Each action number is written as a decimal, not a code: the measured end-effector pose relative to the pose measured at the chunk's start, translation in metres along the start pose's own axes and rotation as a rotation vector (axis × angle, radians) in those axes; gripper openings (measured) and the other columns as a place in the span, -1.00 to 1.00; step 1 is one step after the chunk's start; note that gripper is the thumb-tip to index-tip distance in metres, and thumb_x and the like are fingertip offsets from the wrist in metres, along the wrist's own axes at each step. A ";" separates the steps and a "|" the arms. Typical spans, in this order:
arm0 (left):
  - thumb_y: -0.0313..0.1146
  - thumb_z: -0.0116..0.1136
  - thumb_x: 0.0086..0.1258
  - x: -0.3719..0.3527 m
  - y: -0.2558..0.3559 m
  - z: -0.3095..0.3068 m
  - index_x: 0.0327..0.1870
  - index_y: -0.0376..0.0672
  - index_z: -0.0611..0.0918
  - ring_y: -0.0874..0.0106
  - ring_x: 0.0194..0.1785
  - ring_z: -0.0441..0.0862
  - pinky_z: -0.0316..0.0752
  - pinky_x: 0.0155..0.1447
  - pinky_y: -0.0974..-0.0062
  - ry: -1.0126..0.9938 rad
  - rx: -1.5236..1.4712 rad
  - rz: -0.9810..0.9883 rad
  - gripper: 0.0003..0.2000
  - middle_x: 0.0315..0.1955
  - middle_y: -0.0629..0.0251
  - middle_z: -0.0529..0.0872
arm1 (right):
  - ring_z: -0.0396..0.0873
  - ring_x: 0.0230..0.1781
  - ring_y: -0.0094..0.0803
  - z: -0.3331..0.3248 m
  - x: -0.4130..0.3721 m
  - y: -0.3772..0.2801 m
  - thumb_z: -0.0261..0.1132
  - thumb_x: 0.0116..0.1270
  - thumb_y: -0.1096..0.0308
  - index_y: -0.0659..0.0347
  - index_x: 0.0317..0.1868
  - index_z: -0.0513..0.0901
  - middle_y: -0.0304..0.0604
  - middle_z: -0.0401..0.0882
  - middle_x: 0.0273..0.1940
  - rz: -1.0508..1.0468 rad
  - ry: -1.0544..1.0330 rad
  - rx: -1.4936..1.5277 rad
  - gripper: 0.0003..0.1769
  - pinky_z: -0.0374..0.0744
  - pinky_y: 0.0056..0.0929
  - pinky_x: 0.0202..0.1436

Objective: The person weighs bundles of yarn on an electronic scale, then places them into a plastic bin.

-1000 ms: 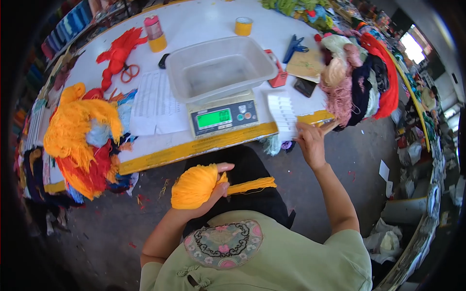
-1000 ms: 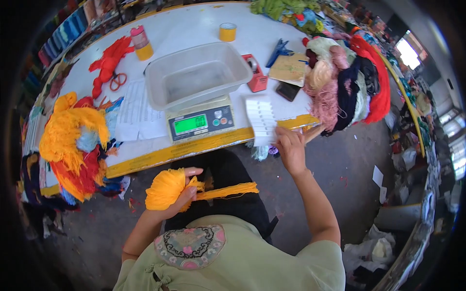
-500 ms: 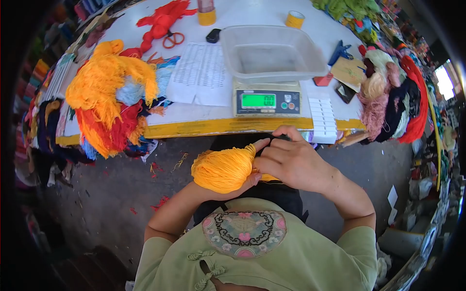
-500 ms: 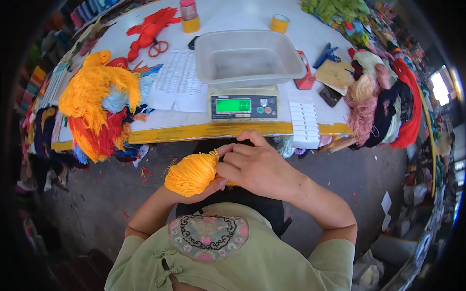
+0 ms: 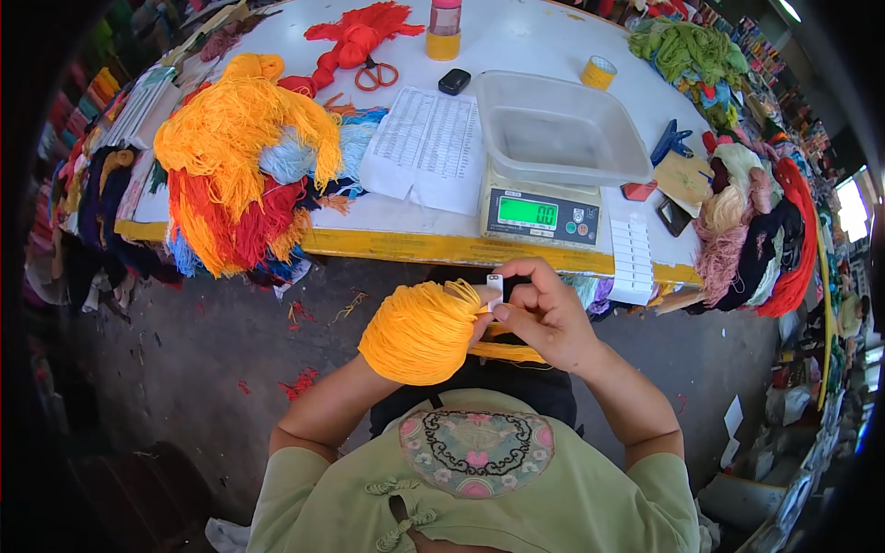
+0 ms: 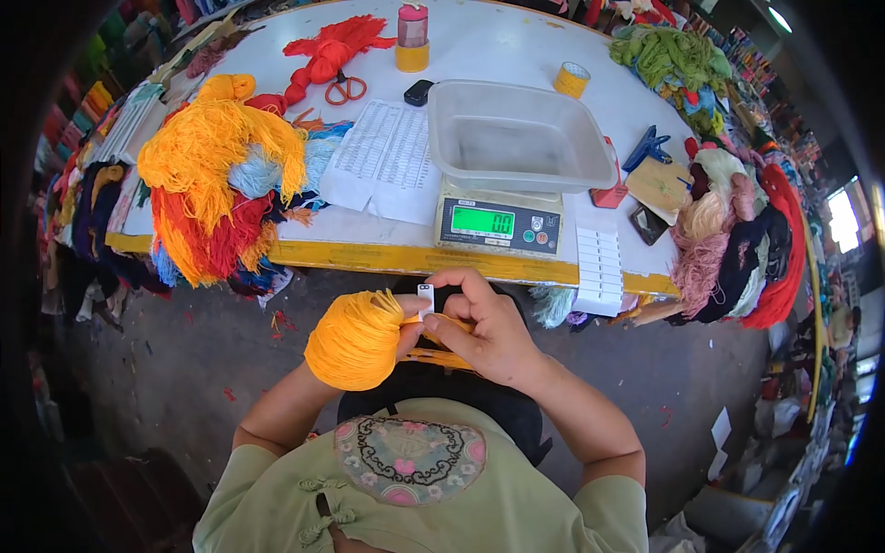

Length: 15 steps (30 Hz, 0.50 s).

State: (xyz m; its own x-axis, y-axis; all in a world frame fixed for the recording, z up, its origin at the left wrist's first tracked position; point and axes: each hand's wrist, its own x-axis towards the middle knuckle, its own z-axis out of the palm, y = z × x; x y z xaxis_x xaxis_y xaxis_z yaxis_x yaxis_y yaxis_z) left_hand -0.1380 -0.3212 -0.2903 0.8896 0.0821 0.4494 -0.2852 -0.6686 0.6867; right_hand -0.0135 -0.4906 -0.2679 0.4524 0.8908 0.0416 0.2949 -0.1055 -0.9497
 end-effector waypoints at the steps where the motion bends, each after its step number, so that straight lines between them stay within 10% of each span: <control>1: -0.51 0.28 0.26 -0.003 -0.002 0.002 0.06 -0.13 0.63 0.14 -0.25 0.69 0.55 -0.18 0.32 0.042 -0.048 0.031 -0.67 -0.27 0.15 0.73 | 0.38 -0.55 -0.70 -0.002 -0.001 -0.014 0.27 0.42 0.44 0.22 0.16 0.36 -0.31 0.47 -0.53 -0.002 0.007 -0.064 -0.63 0.34 -0.62 -0.43; 5: -0.38 0.27 0.34 0.011 0.010 -0.017 -0.25 -0.15 0.68 0.17 -0.35 0.66 0.51 -0.28 0.31 -0.112 0.162 -0.021 -0.93 -0.42 0.21 0.71 | 0.44 -0.55 -0.61 -0.005 0.001 -0.016 0.33 0.33 0.54 0.22 0.07 0.44 -0.28 0.51 -0.49 -0.143 0.002 -0.083 -0.65 0.38 -0.59 -0.44; 12: -0.13 0.04 0.56 0.013 0.013 -0.029 -0.42 -0.15 0.61 0.63 -0.59 0.46 0.37 -0.50 0.57 -0.464 -0.843 -0.639 -0.66 -0.62 0.43 0.56 | 0.50 -0.58 -0.46 -0.013 0.016 -0.015 0.41 0.22 0.58 0.19 -0.18 0.60 -0.22 0.56 -0.46 -0.485 -0.180 -0.157 -0.79 0.42 -0.54 -0.52; 15: -0.17 0.00 0.58 0.009 0.013 -0.027 -0.38 -0.14 0.62 0.63 -0.53 0.49 0.40 -0.43 0.58 -0.372 -0.701 -0.428 -0.68 -0.57 0.43 0.58 | 0.48 -0.60 -0.54 -0.005 0.009 -0.002 0.42 0.25 0.55 0.22 -0.21 0.56 -0.23 0.59 -0.45 -0.495 0.011 -0.183 -0.80 0.40 -0.55 -0.54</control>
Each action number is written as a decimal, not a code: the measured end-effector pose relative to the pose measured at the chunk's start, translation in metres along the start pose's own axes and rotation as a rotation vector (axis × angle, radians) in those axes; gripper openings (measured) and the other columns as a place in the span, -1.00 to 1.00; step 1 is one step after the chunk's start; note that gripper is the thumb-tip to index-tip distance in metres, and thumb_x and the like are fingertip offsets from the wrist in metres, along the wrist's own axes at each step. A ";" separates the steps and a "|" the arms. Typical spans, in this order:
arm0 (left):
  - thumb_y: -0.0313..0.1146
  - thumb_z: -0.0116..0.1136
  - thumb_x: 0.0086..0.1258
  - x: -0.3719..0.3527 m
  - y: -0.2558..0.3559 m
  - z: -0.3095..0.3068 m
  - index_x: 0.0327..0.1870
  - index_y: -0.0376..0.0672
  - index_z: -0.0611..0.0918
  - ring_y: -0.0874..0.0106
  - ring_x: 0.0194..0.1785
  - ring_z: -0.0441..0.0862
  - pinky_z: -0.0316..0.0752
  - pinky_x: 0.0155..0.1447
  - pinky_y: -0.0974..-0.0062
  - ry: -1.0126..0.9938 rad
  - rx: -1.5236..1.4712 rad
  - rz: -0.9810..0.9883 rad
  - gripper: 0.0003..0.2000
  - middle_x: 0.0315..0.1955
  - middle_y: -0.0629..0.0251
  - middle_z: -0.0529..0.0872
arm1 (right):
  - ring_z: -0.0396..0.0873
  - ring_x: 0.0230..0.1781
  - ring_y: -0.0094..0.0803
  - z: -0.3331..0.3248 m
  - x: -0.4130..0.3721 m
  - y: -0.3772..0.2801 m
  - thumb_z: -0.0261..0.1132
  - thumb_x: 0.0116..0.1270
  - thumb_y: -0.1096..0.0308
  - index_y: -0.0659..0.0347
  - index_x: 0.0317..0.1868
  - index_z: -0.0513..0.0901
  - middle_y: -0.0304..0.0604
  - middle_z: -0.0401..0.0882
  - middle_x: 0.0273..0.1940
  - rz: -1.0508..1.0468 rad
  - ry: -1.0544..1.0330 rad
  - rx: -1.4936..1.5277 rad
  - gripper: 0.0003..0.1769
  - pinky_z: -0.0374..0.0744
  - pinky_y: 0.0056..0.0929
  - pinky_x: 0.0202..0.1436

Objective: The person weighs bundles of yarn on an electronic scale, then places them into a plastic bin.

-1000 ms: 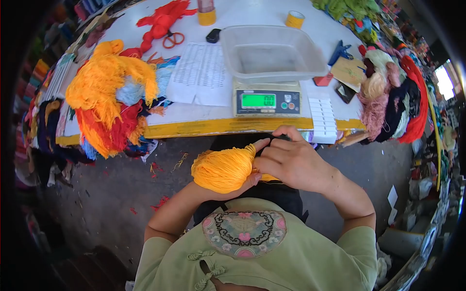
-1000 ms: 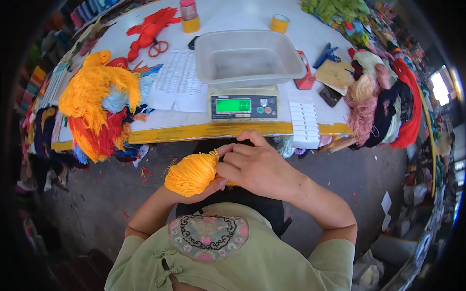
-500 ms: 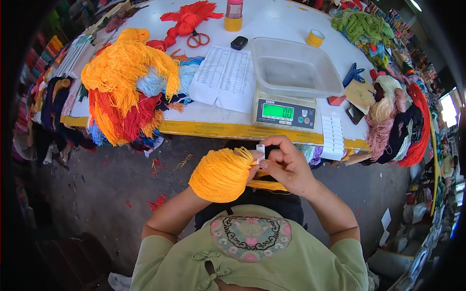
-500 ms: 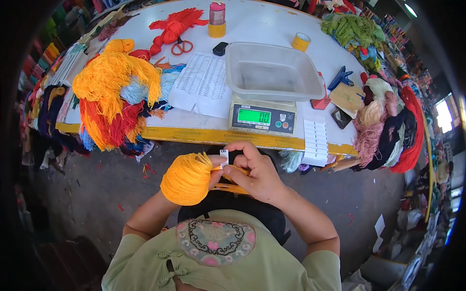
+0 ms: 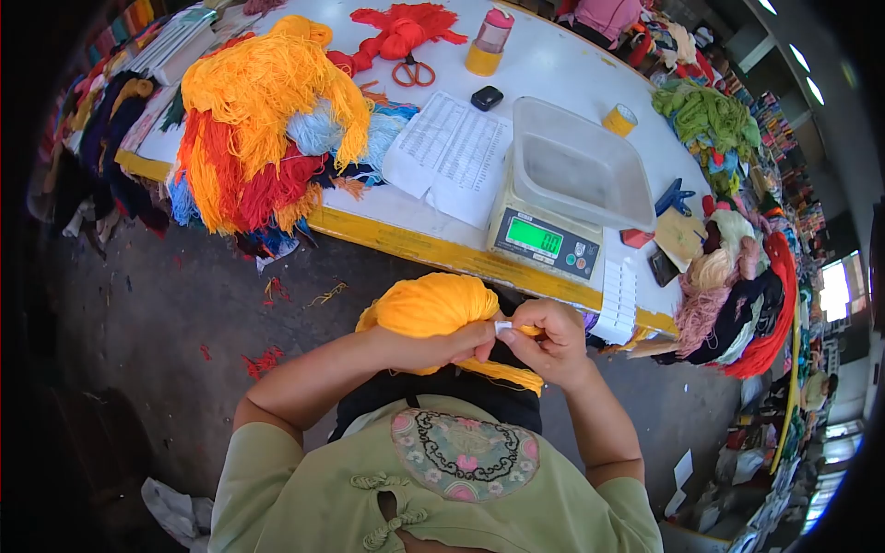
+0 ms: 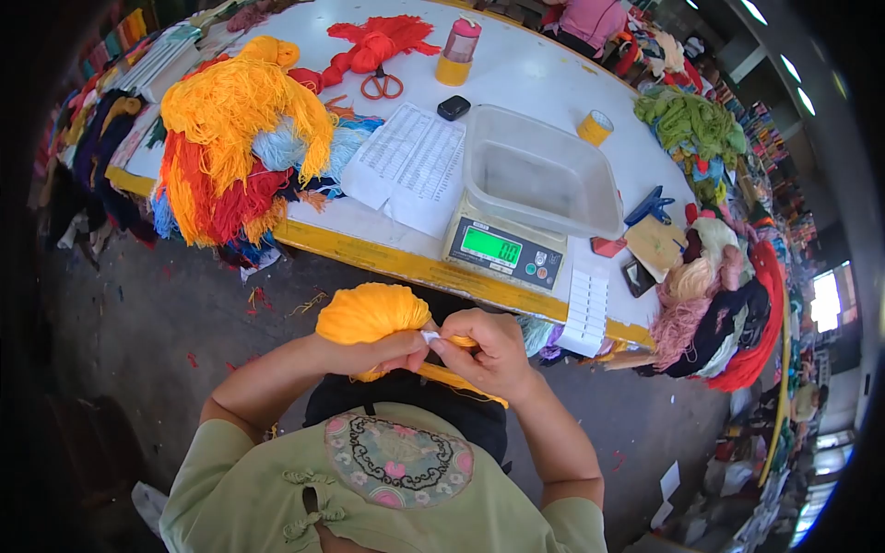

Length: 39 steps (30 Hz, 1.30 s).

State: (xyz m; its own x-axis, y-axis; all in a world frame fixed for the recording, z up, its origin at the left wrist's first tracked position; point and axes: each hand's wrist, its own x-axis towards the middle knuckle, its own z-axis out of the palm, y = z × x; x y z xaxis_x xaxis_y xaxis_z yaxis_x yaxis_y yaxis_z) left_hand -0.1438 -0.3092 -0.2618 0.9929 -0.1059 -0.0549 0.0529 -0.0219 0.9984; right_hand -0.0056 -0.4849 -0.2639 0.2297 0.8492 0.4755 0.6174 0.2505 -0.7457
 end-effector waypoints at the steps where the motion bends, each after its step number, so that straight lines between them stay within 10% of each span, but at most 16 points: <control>1: -0.19 0.01 0.58 0.000 -0.003 0.002 -0.36 -0.15 0.62 0.62 -0.51 0.50 0.41 -0.40 0.58 0.026 0.065 0.094 -0.70 -0.55 0.43 0.59 | 0.47 -0.61 -0.56 0.003 -0.002 0.000 0.42 0.26 0.55 0.22 -0.21 0.55 -0.23 0.59 -0.44 0.009 0.078 -0.015 -0.81 0.39 -0.56 -0.54; 12: -0.46 0.17 0.48 0.008 -0.018 0.014 -0.04 -0.24 0.60 0.51 -0.16 0.62 0.53 -0.02 0.49 0.352 0.037 0.323 -0.88 -0.13 0.26 0.65 | 0.43 -0.42 -0.68 0.019 -0.012 -0.003 0.36 0.25 0.66 0.22 0.19 0.42 -0.32 0.48 -0.44 0.237 0.168 0.086 -0.48 0.39 -0.64 -0.36; 21: -0.32 0.22 0.48 -0.036 -0.016 -0.055 -0.02 -0.24 0.67 0.42 -0.02 0.68 0.56 0.12 0.39 0.488 0.391 0.220 -0.80 -0.16 0.25 0.74 | 0.37 -0.43 -0.66 -0.050 -0.050 0.012 0.35 0.42 0.28 0.24 -0.19 0.59 -0.38 0.49 -0.44 0.691 -0.321 -0.005 -0.80 0.37 -0.58 -0.36; 24: -0.13 0.12 0.52 -0.087 0.012 -0.110 0.00 -0.12 0.71 0.73 -0.28 0.59 0.35 -0.34 0.71 0.421 -0.038 -0.254 -0.71 -0.33 0.40 0.72 | 0.35 -0.42 -0.65 -0.101 -0.099 0.035 0.30 0.46 0.20 0.24 -0.30 0.61 -0.44 0.46 -0.47 0.851 -0.184 0.050 -0.73 0.37 -0.56 -0.36; 27: -0.08 0.25 0.39 -0.127 0.011 -0.139 -0.06 -0.27 0.70 0.68 -0.61 0.46 0.22 -0.53 0.75 0.521 0.057 -0.232 -0.62 -0.40 0.22 0.76 | 0.33 -0.41 -0.66 -0.130 -0.148 0.049 0.28 0.47 0.19 0.23 -0.30 0.62 -0.46 0.47 -0.45 0.994 -0.093 0.083 -0.72 0.35 -0.57 -0.36; 31: -0.22 0.19 0.46 -0.157 -0.012 -0.152 -0.06 -0.27 0.69 0.61 -0.42 0.62 0.40 -0.36 0.68 0.685 0.183 -0.238 -0.73 -0.28 0.22 0.78 | 0.33 -0.37 -0.69 -0.126 -0.209 0.061 0.28 0.48 0.18 0.26 -0.24 0.66 -0.44 0.46 -0.41 1.291 -0.184 0.052 -0.72 0.37 -0.63 -0.32; 35: -0.21 0.15 0.49 -0.162 -0.020 -0.155 -0.05 -0.23 0.69 0.58 -0.30 0.66 0.50 -0.16 0.61 0.763 0.222 -0.451 -0.74 -0.23 0.23 0.78 | 0.65 -0.13 -0.25 -0.087 -0.237 0.069 0.38 0.31 0.28 0.20 -0.01 0.69 -0.17 0.69 -0.16 0.816 -0.641 -0.731 -0.72 0.53 -0.30 0.03; 39: 0.11 0.11 0.45 -0.130 -0.010 -0.110 -0.05 -0.19 0.70 0.64 -0.23 0.63 0.32 -0.28 0.69 0.625 0.099 -0.164 -0.52 -0.12 0.23 0.76 | 0.62 -0.10 -0.06 -0.040 -0.116 0.032 0.38 0.20 0.43 0.17 -0.17 0.66 -0.08 0.63 -0.14 0.508 -0.428 -0.571 -0.83 0.55 -0.21 0.00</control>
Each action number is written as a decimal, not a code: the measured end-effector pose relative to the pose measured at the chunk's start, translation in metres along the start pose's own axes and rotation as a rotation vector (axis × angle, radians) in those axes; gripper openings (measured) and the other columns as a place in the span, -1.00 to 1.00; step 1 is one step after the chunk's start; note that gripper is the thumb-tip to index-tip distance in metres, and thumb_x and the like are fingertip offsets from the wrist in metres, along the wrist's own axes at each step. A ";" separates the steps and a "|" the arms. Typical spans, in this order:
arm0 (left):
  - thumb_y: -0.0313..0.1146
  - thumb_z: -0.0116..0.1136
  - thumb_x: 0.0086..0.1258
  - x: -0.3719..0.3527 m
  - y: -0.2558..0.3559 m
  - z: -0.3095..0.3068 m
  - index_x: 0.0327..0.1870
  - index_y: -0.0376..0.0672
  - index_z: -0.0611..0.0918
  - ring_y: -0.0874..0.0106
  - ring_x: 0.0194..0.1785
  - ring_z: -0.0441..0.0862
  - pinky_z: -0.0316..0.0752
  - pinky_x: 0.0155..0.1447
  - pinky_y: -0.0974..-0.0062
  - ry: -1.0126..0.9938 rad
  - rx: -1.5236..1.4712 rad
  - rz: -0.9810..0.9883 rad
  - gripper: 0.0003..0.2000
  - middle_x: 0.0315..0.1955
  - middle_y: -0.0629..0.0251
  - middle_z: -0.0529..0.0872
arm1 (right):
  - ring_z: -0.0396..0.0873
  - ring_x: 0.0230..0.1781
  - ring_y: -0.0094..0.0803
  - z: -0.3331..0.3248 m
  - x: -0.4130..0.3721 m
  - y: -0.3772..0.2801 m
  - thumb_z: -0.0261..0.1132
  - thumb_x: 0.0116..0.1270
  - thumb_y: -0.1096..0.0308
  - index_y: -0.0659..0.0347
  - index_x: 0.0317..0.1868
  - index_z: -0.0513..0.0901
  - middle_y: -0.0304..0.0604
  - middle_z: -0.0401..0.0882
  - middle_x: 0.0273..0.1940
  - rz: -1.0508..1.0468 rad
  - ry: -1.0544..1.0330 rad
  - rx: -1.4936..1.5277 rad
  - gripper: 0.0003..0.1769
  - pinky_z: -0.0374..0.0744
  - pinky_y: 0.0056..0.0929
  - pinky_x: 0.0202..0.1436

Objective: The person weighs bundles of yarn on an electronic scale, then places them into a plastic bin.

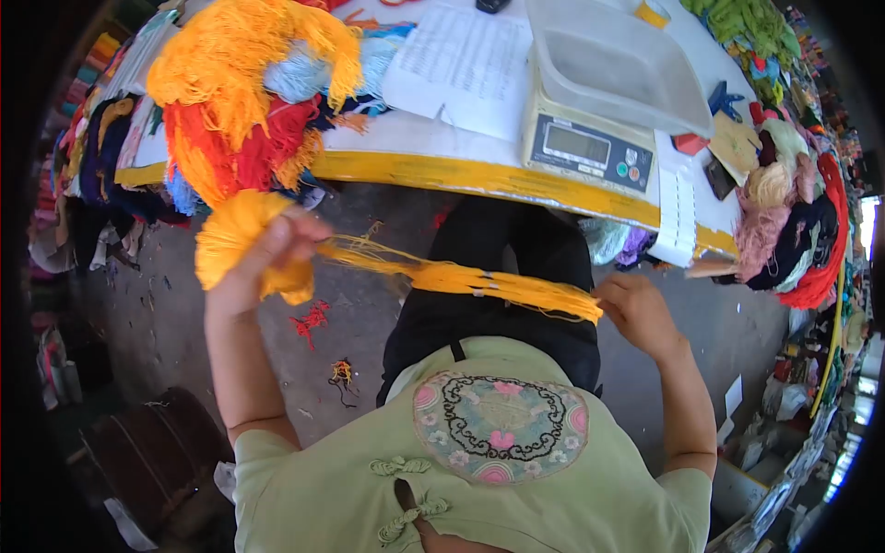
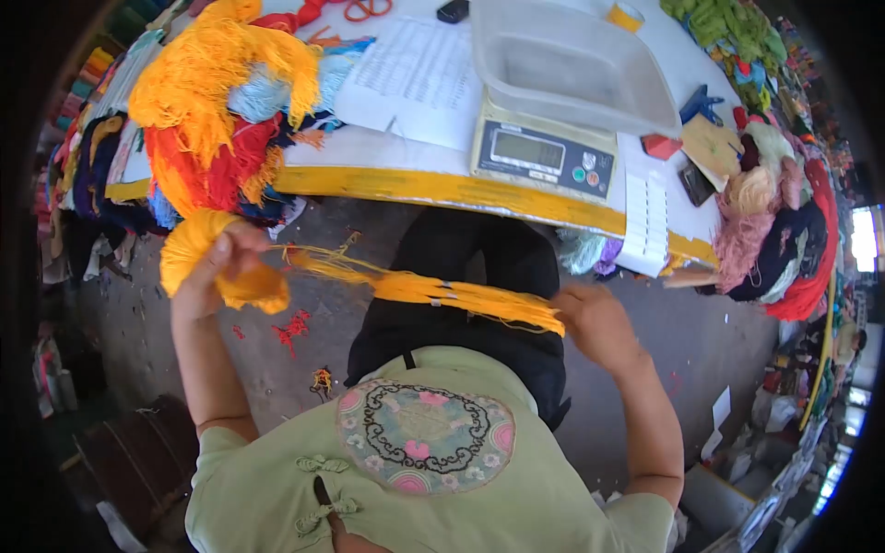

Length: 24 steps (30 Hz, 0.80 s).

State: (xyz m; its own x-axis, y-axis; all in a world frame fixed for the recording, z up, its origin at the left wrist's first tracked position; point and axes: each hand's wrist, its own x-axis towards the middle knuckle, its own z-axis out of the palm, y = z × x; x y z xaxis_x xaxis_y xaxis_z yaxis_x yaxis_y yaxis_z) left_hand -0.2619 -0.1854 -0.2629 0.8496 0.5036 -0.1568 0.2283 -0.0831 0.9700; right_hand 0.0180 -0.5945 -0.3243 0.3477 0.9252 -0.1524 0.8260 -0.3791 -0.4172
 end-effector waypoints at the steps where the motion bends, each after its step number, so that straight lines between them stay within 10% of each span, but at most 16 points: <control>1: 0.19 0.10 0.41 0.011 0.007 0.016 0.02 -0.22 0.69 0.57 -0.19 0.63 0.35 -0.24 0.67 -0.097 -0.006 0.237 -0.43 0.00 0.14 0.72 | 0.62 -0.13 -0.05 -0.014 0.025 -0.031 0.38 0.18 0.47 0.18 -0.22 0.65 -0.09 0.61 -0.18 -0.088 0.118 0.083 -0.86 0.57 -0.22 -0.07; 7: 0.46 0.16 0.14 0.031 0.051 0.085 0.38 -0.20 0.49 0.10 0.60 0.05 0.17 0.49 0.20 -0.406 -0.484 0.532 -0.04 0.49 -0.19 0.20 | 0.46 -0.48 -0.57 -0.054 0.117 -0.158 0.44 0.21 0.54 0.21 -0.04 0.60 -0.23 0.52 -0.09 -0.293 0.341 0.781 -0.69 0.43 -0.56 -0.43; 14: 0.38 0.13 0.30 0.037 0.031 0.084 0.51 -0.23 0.27 0.27 0.55 0.16 0.11 0.53 0.23 -0.428 -0.470 0.457 -0.05 0.56 0.04 0.08 | 0.34 -0.47 -0.60 -0.033 0.153 -0.171 0.46 0.23 0.45 0.23 -0.18 0.62 -0.31 0.43 -0.23 -0.367 0.303 0.875 -0.79 0.35 -0.57 -0.40; 19: -0.43 0.27 0.42 0.031 0.019 0.097 0.42 -0.26 0.37 0.56 0.22 0.50 0.45 0.29 0.50 -0.196 -0.464 0.247 -0.44 0.17 0.29 0.58 | 0.28 -0.51 -0.70 -0.050 0.147 -0.167 0.42 0.24 0.51 0.21 -0.28 0.59 -0.36 0.41 -0.26 -0.234 0.239 0.825 -0.86 0.30 -0.63 -0.42; 24: -0.37 0.28 0.43 0.030 0.024 0.099 0.41 -0.24 0.39 0.55 0.14 0.53 0.46 0.24 0.51 -0.277 -0.590 0.181 -0.45 0.10 0.30 0.60 | 0.31 -0.53 -0.71 -0.046 0.149 -0.161 0.33 0.32 0.54 0.22 -0.19 0.56 -0.33 0.50 -0.15 -0.217 0.111 1.246 -0.89 0.29 -0.68 -0.46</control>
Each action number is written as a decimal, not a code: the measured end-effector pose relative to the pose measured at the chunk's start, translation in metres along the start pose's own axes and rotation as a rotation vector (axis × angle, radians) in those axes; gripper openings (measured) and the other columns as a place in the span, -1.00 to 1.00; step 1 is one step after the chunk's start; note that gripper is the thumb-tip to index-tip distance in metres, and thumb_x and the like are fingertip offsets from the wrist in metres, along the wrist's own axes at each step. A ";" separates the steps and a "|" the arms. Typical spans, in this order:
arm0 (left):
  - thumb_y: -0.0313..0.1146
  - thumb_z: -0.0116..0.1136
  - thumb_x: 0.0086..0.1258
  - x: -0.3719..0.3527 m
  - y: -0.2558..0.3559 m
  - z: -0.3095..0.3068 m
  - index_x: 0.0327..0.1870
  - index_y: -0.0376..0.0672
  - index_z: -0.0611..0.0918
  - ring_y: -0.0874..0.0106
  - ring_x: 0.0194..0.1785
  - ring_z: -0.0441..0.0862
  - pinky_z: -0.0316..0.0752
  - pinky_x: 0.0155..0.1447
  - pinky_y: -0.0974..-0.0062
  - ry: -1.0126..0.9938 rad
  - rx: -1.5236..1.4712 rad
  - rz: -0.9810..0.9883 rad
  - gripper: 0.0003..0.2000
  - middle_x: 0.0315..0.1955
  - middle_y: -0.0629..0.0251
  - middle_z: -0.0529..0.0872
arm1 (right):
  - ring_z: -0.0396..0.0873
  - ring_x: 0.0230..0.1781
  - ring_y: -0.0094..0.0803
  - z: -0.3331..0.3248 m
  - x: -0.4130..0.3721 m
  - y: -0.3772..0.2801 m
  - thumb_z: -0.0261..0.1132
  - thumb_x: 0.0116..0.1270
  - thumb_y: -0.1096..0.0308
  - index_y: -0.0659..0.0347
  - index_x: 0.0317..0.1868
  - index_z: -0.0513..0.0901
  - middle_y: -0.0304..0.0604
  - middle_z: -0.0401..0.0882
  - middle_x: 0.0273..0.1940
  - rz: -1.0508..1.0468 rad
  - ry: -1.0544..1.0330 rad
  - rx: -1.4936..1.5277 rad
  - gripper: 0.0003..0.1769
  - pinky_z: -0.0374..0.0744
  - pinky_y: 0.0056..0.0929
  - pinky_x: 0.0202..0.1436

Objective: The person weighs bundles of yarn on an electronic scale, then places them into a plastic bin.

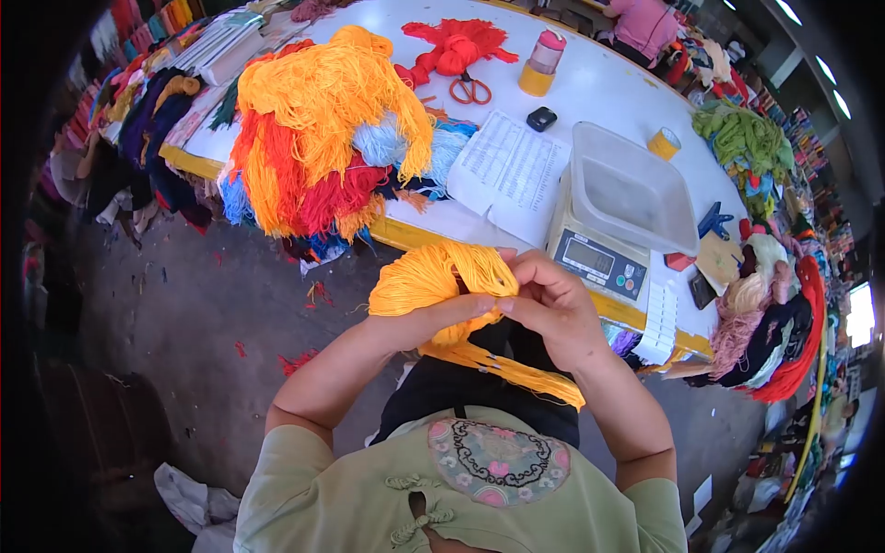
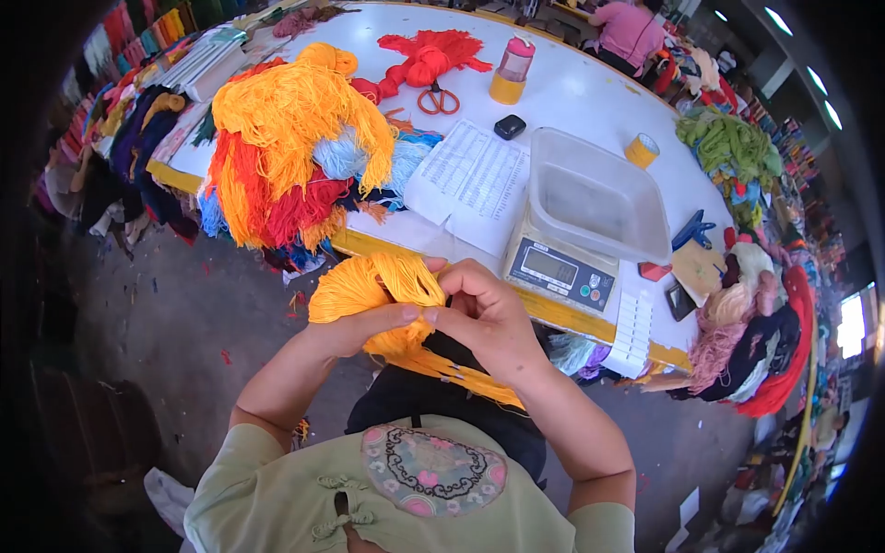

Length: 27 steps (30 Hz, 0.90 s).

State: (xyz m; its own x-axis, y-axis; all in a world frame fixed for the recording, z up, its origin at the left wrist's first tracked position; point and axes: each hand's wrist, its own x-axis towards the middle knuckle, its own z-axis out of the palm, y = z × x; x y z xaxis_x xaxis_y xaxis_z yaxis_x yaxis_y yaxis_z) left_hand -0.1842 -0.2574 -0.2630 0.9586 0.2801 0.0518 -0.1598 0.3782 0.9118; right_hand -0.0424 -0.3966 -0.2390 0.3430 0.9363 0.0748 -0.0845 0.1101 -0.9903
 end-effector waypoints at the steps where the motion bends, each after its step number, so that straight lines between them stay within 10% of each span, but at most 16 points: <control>1: -0.35 0.29 0.43 0.000 -0.003 -0.002 0.41 -0.23 0.40 0.55 0.13 0.53 0.47 0.23 0.52 -0.015 -0.021 0.000 -0.45 0.09 0.31 0.60 | 0.32 -0.53 -0.71 0.001 0.000 -0.003 0.30 0.35 0.54 0.23 -0.16 0.55 -0.32 0.51 -0.15 0.056 0.001 0.088 -0.89 0.29 -0.68 -0.47; 27: -0.41 0.34 0.36 -0.005 -0.023 -0.025 0.28 -0.23 0.48 0.55 0.08 0.59 0.52 0.17 0.51 0.147 0.031 0.082 -0.52 0.05 0.29 0.65 | 0.25 -0.56 -0.75 0.012 0.016 0.000 0.21 0.43 0.50 0.21 -0.09 0.52 -0.37 0.44 -0.34 0.171 -0.004 -0.014 -0.91 0.24 -0.72 -0.51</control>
State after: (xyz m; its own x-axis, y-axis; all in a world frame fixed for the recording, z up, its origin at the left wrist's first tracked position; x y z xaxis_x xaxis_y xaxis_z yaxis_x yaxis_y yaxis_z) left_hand -0.1911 -0.2458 -0.2943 0.8975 0.4358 0.0680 -0.2263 0.3226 0.9191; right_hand -0.0483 -0.3776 -0.2362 0.3211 0.9423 -0.0945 -0.1286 -0.0555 -0.9901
